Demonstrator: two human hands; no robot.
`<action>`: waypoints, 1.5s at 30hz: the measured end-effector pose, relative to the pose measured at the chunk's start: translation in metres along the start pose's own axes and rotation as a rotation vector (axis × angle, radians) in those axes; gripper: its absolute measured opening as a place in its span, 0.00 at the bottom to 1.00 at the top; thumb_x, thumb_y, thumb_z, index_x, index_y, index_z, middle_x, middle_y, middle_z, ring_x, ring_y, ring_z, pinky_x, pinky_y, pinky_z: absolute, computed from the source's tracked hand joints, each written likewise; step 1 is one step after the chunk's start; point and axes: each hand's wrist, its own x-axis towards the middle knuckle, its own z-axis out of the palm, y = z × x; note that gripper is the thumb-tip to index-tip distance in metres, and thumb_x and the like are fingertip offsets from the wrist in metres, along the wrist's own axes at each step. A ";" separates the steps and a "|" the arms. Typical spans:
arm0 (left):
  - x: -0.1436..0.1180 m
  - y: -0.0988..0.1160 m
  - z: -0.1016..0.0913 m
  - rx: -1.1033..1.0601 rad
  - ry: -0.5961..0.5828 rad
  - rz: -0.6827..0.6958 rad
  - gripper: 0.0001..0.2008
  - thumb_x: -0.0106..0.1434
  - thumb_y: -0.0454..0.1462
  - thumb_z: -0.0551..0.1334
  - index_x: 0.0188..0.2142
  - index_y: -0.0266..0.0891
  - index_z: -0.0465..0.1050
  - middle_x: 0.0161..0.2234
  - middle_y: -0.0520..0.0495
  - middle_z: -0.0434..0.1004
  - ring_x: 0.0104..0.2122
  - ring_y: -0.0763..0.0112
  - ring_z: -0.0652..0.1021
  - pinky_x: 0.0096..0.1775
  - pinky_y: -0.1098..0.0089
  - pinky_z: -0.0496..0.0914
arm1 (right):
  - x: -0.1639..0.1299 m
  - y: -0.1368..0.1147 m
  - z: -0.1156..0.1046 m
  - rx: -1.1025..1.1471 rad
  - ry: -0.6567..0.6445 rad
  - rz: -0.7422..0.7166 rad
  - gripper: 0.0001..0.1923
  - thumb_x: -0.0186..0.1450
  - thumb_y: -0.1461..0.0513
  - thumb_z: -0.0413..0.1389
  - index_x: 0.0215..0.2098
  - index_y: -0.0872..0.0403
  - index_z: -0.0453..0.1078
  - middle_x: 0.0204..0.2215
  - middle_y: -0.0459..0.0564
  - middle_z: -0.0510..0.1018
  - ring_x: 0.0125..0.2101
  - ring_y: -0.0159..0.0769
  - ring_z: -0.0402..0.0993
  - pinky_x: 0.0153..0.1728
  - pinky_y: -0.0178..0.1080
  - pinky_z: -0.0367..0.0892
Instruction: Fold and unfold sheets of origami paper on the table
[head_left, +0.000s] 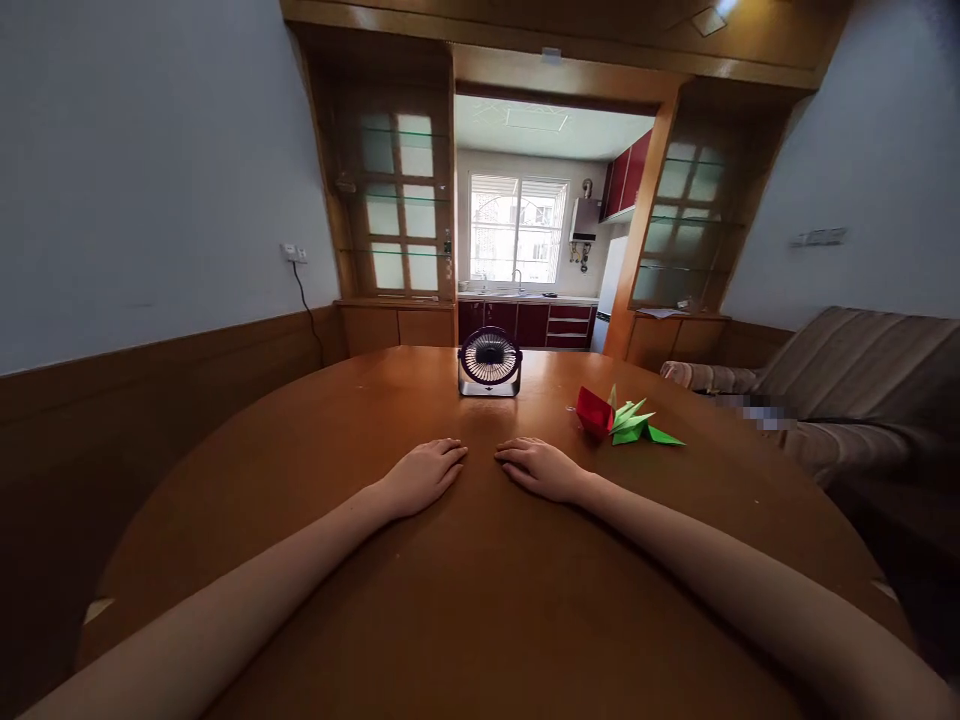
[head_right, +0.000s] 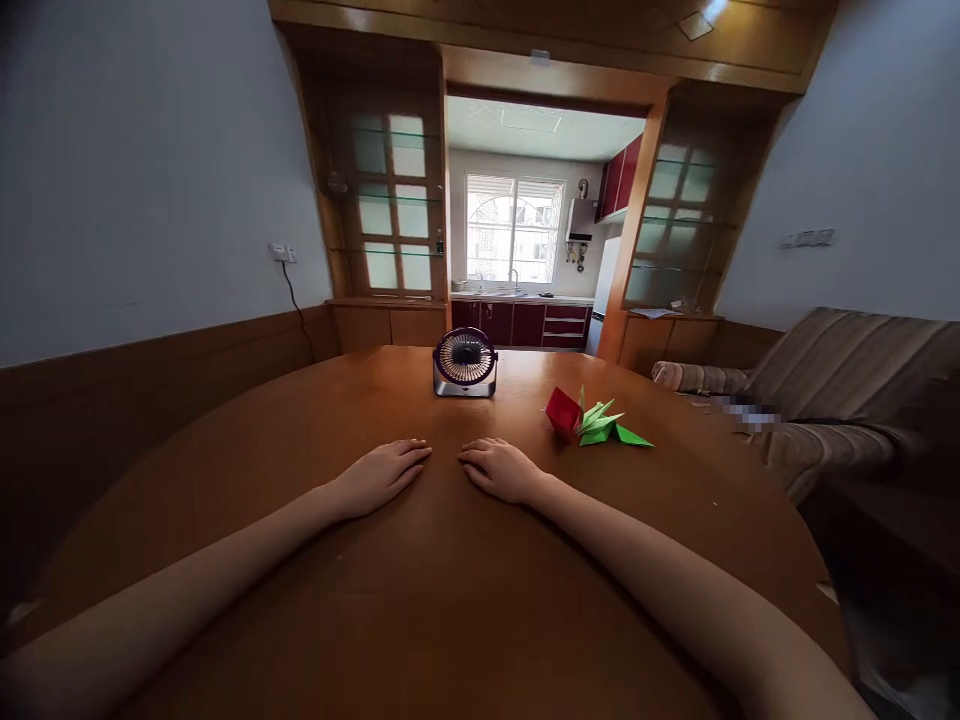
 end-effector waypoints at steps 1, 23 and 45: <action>0.000 0.001 0.000 -0.006 0.023 0.011 0.20 0.70 0.40 0.47 0.55 0.36 0.70 0.56 0.39 0.71 0.55 0.58 0.72 0.55 0.58 0.65 | -0.003 0.001 -0.002 -0.058 0.020 -0.025 0.14 0.69 0.64 0.48 0.50 0.58 0.71 0.46 0.57 0.78 0.46 0.40 0.75 0.48 0.44 0.69; 0.028 0.041 0.002 -0.775 0.255 -0.233 0.21 0.65 0.48 0.56 0.52 0.39 0.68 0.44 0.43 0.77 0.41 0.62 0.77 0.44 0.63 0.71 | -0.063 0.055 -0.032 -0.417 0.372 -0.205 0.11 0.69 0.67 0.48 0.46 0.58 0.70 0.35 0.54 0.80 0.36 0.37 0.76 0.37 0.41 0.71; 0.052 0.019 0.020 -1.382 0.529 -0.598 0.20 0.41 0.45 0.74 0.30 0.35 0.75 0.28 0.48 0.79 0.26 0.69 0.76 0.30 0.71 0.68 | 0.024 0.021 0.025 1.044 0.441 0.621 0.17 0.51 0.58 0.66 0.35 0.55 0.68 0.30 0.47 0.77 0.28 0.33 0.73 0.28 0.35 0.68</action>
